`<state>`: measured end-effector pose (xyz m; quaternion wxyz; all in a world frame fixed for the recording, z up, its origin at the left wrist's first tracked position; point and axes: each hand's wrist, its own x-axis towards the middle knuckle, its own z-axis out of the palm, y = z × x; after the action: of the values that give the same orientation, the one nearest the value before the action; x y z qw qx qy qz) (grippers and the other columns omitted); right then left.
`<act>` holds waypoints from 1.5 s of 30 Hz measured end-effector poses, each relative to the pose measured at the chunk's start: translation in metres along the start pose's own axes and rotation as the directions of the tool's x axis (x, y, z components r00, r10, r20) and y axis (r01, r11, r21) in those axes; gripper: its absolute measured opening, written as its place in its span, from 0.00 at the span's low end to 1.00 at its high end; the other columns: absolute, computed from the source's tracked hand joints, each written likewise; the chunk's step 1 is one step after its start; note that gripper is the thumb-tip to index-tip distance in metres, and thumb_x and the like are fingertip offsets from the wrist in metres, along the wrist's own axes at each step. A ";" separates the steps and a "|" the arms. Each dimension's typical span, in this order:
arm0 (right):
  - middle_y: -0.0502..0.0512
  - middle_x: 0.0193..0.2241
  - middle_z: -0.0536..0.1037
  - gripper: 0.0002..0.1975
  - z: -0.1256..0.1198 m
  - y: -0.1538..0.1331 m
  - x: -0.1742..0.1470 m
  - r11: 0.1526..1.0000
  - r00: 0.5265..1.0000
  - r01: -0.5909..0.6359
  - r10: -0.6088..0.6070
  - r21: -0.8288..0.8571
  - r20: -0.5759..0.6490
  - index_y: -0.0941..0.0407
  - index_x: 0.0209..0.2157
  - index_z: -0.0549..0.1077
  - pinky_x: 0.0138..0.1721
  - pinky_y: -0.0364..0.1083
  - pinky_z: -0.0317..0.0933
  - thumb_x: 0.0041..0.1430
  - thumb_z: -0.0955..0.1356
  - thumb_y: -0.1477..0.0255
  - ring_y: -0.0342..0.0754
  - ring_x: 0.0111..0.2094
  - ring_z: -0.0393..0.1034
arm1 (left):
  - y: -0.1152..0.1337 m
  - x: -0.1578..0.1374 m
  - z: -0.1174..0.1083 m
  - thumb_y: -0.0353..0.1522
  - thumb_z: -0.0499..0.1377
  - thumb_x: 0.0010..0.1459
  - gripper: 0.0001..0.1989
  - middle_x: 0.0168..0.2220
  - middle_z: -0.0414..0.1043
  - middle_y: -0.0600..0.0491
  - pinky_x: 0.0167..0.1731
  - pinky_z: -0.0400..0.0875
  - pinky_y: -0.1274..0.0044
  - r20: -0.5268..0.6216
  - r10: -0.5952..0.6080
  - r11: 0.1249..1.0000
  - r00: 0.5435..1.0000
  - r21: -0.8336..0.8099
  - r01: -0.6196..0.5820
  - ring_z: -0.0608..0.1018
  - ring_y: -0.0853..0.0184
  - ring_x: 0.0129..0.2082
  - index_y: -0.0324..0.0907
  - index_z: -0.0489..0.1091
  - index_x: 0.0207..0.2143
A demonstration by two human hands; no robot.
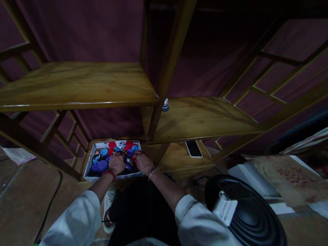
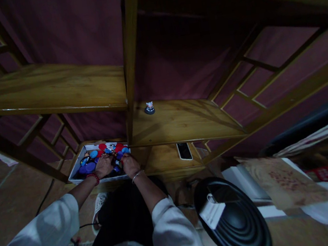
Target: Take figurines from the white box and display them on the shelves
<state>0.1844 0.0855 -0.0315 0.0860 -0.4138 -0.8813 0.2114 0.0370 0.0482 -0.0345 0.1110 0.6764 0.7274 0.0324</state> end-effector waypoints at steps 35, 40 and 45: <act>0.55 0.56 0.59 0.19 -0.005 0.000 -0.009 0.988 0.988 -0.143 0.146 -0.052 0.058 0.53 0.47 0.69 0.52 0.56 0.42 0.53 0.61 0.75 0.58 0.57 0.42 | 0.005 -0.001 0.001 0.29 0.50 0.50 0.16 0.44 0.70 0.50 0.48 0.55 0.64 0.068 0.174 0.984 0.982 -0.048 -0.171 0.65 0.58 0.47 0.46 0.71 0.40; 0.58 0.55 0.61 0.20 0.008 0.007 -0.003 0.993 0.994 -0.109 0.108 0.035 0.028 0.60 0.48 0.68 0.56 0.48 0.41 0.53 0.59 0.80 0.49 0.55 0.51 | 0.009 0.000 0.002 0.29 0.50 0.50 0.15 0.44 0.70 0.48 0.47 0.56 0.65 0.048 0.157 0.987 0.986 -0.051 -0.155 0.66 0.58 0.47 0.43 0.70 0.40; 0.58 0.55 0.60 0.23 0.012 0.009 -0.001 0.990 0.991 -0.131 0.130 0.043 0.030 0.63 0.49 0.66 0.56 0.45 0.43 0.49 0.59 0.84 0.47 0.54 0.54 | 0.011 0.000 0.004 0.28 0.51 0.48 0.16 0.45 0.69 0.47 0.45 0.59 0.66 0.046 0.146 0.988 0.988 -0.048 -0.144 0.66 0.57 0.47 0.41 0.68 0.41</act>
<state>0.1873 0.0862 -0.0457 0.0695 -0.4656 -0.8485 0.2419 0.0482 0.0487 -0.0367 0.1414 0.7254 0.6724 0.0402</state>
